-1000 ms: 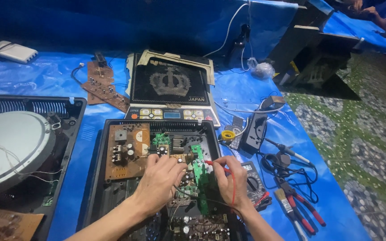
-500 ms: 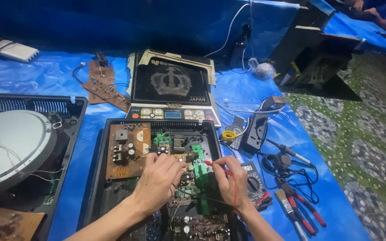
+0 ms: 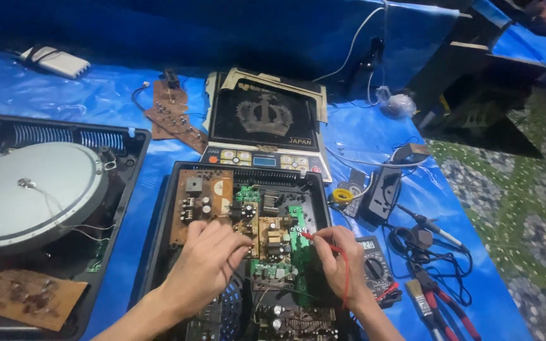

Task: Testing the circuit board components of an induction cooker using a multimeter and probes.

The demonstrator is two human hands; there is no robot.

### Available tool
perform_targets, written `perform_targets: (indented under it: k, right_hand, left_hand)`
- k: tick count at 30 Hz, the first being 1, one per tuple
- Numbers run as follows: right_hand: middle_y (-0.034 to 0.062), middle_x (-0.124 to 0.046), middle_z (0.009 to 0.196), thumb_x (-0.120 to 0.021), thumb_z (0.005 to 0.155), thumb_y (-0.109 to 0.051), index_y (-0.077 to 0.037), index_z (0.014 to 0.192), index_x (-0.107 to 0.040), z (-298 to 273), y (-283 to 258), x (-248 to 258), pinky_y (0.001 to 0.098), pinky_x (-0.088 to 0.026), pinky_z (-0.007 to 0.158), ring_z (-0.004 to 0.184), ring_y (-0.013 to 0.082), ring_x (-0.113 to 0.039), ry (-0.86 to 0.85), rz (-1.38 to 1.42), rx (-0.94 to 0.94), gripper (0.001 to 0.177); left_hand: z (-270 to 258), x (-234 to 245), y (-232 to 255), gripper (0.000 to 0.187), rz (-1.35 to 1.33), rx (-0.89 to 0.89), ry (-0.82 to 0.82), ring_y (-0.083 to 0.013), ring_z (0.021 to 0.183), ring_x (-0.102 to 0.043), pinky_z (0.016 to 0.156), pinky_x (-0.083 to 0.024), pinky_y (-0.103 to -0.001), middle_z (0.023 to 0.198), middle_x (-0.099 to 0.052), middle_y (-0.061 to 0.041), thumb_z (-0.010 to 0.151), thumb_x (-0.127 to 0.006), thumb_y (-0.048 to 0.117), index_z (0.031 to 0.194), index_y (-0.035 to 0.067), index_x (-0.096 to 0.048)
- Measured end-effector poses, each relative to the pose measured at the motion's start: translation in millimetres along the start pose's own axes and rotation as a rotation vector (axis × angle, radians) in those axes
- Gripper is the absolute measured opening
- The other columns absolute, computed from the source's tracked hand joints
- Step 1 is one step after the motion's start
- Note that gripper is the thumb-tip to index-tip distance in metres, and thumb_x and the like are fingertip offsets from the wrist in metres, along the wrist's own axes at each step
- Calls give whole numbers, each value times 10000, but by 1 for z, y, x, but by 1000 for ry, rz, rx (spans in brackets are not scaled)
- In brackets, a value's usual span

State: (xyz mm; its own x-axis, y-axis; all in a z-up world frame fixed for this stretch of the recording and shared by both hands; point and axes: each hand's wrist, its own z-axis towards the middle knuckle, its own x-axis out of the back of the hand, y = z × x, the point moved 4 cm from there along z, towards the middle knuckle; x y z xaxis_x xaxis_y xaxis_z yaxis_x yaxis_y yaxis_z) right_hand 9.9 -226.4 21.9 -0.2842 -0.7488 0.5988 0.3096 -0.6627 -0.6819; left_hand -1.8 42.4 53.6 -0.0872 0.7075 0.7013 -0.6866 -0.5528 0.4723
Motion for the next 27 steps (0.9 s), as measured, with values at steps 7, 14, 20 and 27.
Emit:
perform_targets:
  k: [7, 14, 20, 27]
  right_hand:
    - [57, -749, 829, -619, 911, -232, -93, 802, -725, -1, 0, 0, 356, -468, 777, 820, 189, -645, -7, -2, -27, 207]
    - [51, -748, 826, -625, 919, -230, -99, 802, -720, 0, -4, 1, 360, -467, 788, 807, 188, -650, -26, 1, -20, 200]
    - [43, -768, 845, -645, 903, -234, -104, 818, -740, 1, -11, 1, 348, -478, 772, 799, 178, -663, -51, 6, -45, 182]
    - [49, -760, 855, -642, 901, -237, -93, 838, -741, 0, -14, 2, 343, -481, 740, 778, 182, -664, -54, 17, -11, 185]
  left_hand:
    - [-14, -4, 9, 90, -8, -53, -23, -215, 771, -552, 800, -347, -399, 868, -669, -19, 989, -619, 165, 1013, 122, -694]
    - [-21, -20, 1, 81, 81, -122, -27, -246, 773, -532, 742, -346, -417, 873, -639, -56, 959, -670, 117, 1031, 85, -685]
    - [-23, -19, -2, 112, 80, -121, 2, -217, 770, -537, 765, -344, -397, 865, -656, -36, 990, -633, 157, 1063, 100, -697]
    - [-32, -5, 2, 122, 100, -96, 64, -188, 761, -527, 779, -353, -365, 849, -652, -17, 1002, -609, 180, 1049, 107, -694]
